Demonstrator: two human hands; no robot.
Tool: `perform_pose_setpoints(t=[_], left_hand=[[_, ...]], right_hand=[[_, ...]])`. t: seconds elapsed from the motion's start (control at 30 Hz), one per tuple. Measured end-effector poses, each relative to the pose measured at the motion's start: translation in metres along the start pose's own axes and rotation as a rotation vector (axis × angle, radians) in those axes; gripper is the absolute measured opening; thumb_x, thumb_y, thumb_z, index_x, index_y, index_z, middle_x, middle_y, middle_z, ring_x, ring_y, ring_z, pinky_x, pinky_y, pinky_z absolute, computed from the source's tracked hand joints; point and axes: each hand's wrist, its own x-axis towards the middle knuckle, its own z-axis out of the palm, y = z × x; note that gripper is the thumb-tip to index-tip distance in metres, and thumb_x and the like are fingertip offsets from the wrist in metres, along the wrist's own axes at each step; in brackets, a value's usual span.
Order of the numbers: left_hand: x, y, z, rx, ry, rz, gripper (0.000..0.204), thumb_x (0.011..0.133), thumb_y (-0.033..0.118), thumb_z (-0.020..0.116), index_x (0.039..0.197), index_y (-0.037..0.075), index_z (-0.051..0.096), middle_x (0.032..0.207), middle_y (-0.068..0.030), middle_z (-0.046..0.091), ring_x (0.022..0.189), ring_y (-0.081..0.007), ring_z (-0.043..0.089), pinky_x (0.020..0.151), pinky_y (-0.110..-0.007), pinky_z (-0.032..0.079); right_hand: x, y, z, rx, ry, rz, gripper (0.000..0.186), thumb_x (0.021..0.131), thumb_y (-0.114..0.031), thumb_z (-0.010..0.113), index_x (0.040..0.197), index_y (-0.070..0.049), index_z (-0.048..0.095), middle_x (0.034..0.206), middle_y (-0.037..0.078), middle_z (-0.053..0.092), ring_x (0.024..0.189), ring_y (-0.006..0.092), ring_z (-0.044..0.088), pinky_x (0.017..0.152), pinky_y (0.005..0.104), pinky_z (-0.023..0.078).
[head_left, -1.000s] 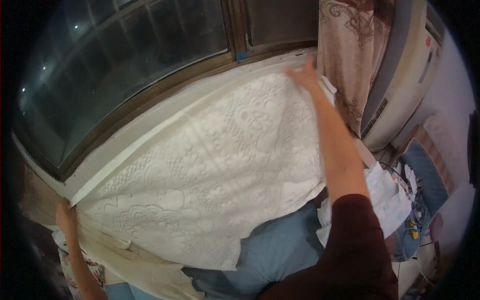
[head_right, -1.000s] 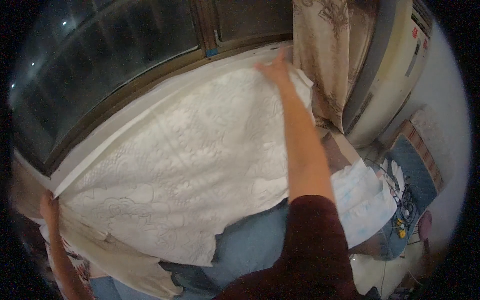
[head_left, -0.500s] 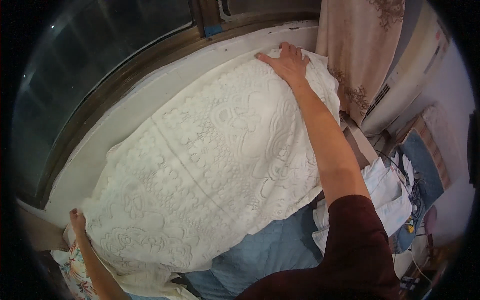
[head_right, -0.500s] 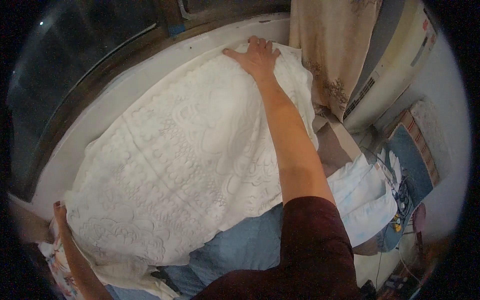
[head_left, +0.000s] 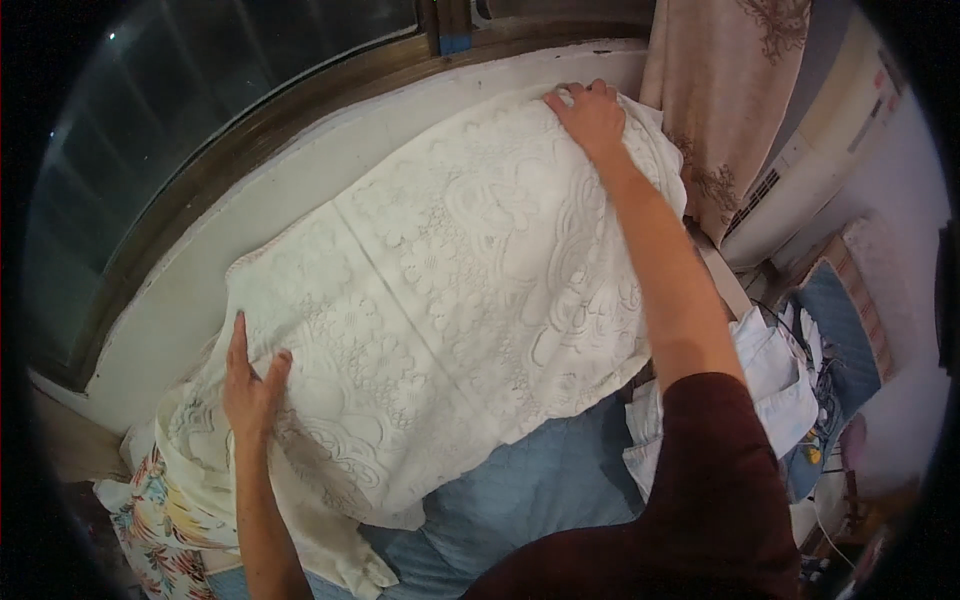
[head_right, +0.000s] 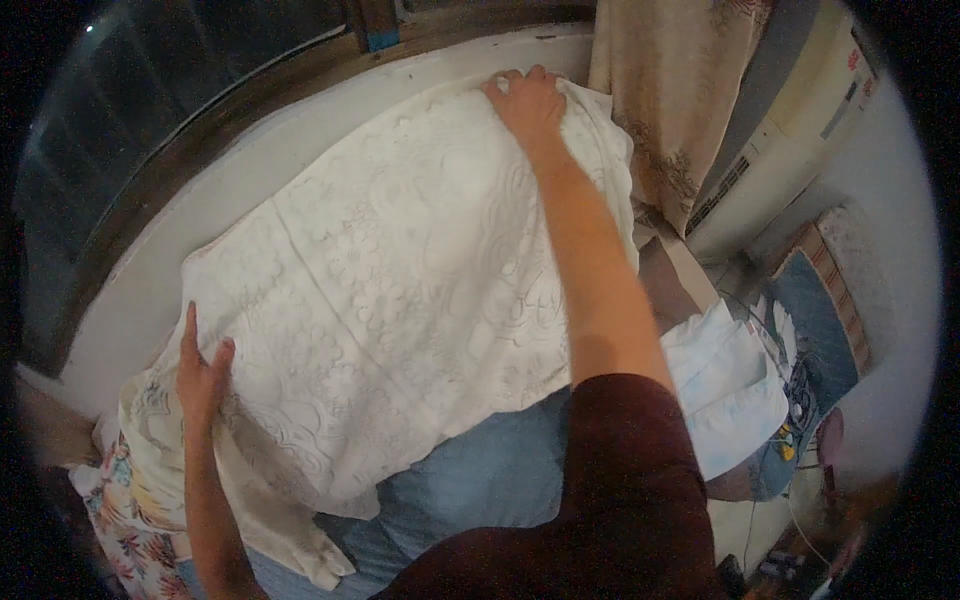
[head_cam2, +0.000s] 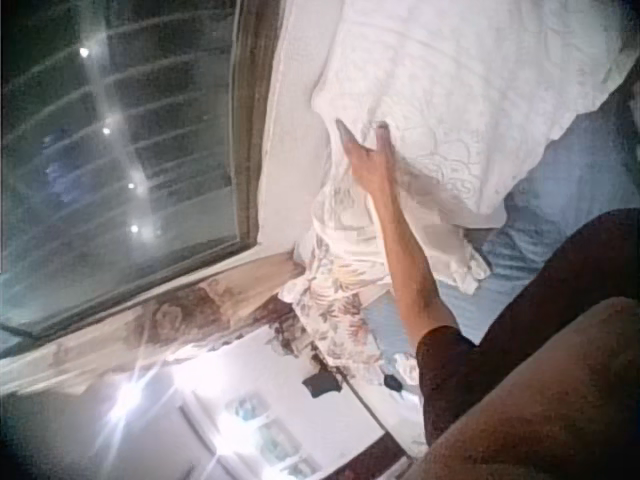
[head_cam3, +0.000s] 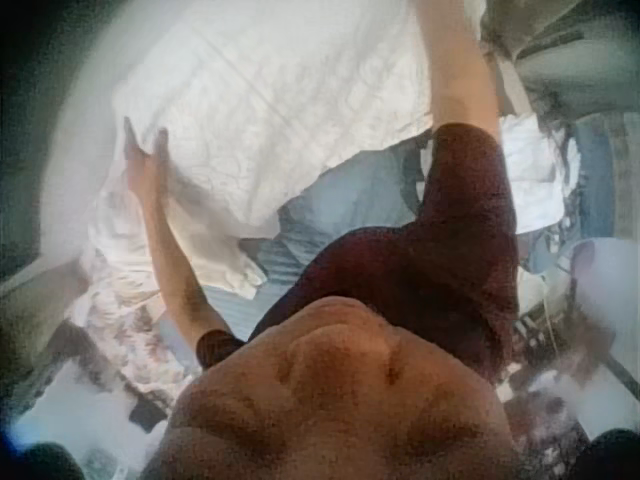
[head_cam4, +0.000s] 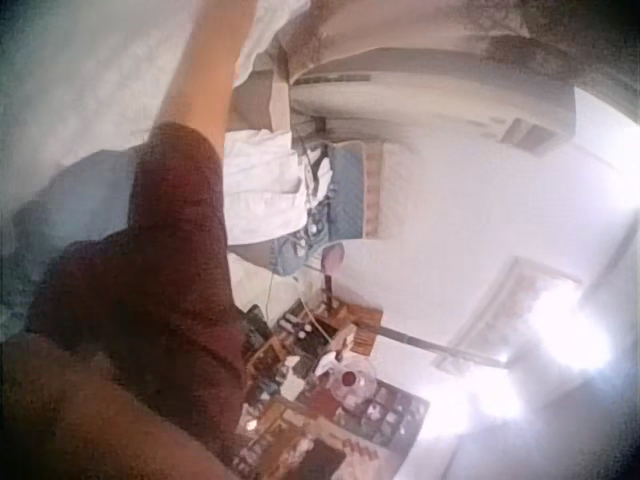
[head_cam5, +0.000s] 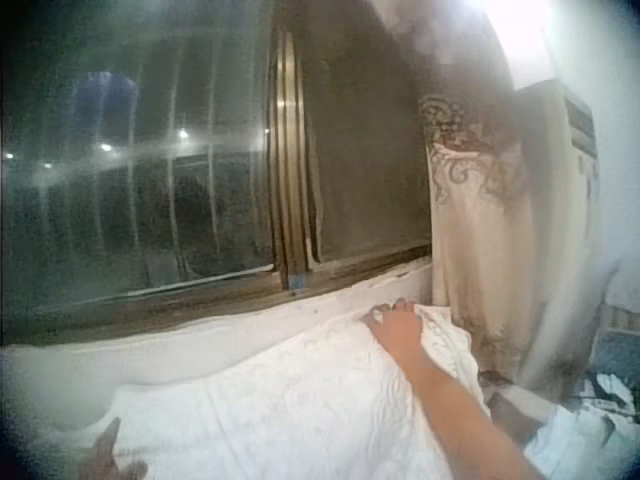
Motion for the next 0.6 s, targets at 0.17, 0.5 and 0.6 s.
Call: perform_pose_setpoints(t=[0.17, 0.5, 0.6], left_hand=[[0.006, 0.005, -0.005, 0.054, -0.098, -0.113, 0.073, 0.071, 0.041, 0.064, 0.136, 0.024, 0.035, 0.125, -0.0118, 0.048, 0.089, -0.0279, 0.056, 0.075, -0.035, 0.044], [0.010, 0.011, 0.019, 0.012, -0.085, -0.058, 0.076, 0.071, 0.044, 0.063, 0.137, 0.025, 0.030, 0.131, -0.0121, 0.041, 0.115, -0.0293, 0.047, 0.089, -0.039, 0.040], [0.005, -0.025, 0.000, 0.011, -0.032, -0.071, 0.077, 0.071, 0.047, 0.063, 0.137, 0.026, 0.030, 0.131, -0.0113, 0.041, 0.117, -0.0283, 0.045, 0.091, -0.039, 0.038]], right_hand=[[0.012, 0.071, -0.066, 0.577, 0.034, 0.032, 0.047, 0.080, -0.038, 0.057, 0.112, -0.003, 0.054, 0.107, 0.018, 0.058, 0.097, 0.0328, 0.055, 0.083, 0.0359, 0.043], [0.001, 0.250, -0.034, -0.267, 0.014, -0.052, 0.044, 0.087, -0.040, 0.042, 0.103, -0.002, 0.057, 0.099, 0.020, 0.060, 0.093, 0.0394, 0.055, 0.084, 0.0447, 0.041], [-0.032, 0.060, -0.069, 0.288, 0.177, -0.139, 0.041, 0.088, -0.039, 0.042, 0.111, -0.007, 0.053, 0.108, 0.018, 0.057, 0.102, 0.0401, 0.051, 0.089, 0.0456, 0.038]])
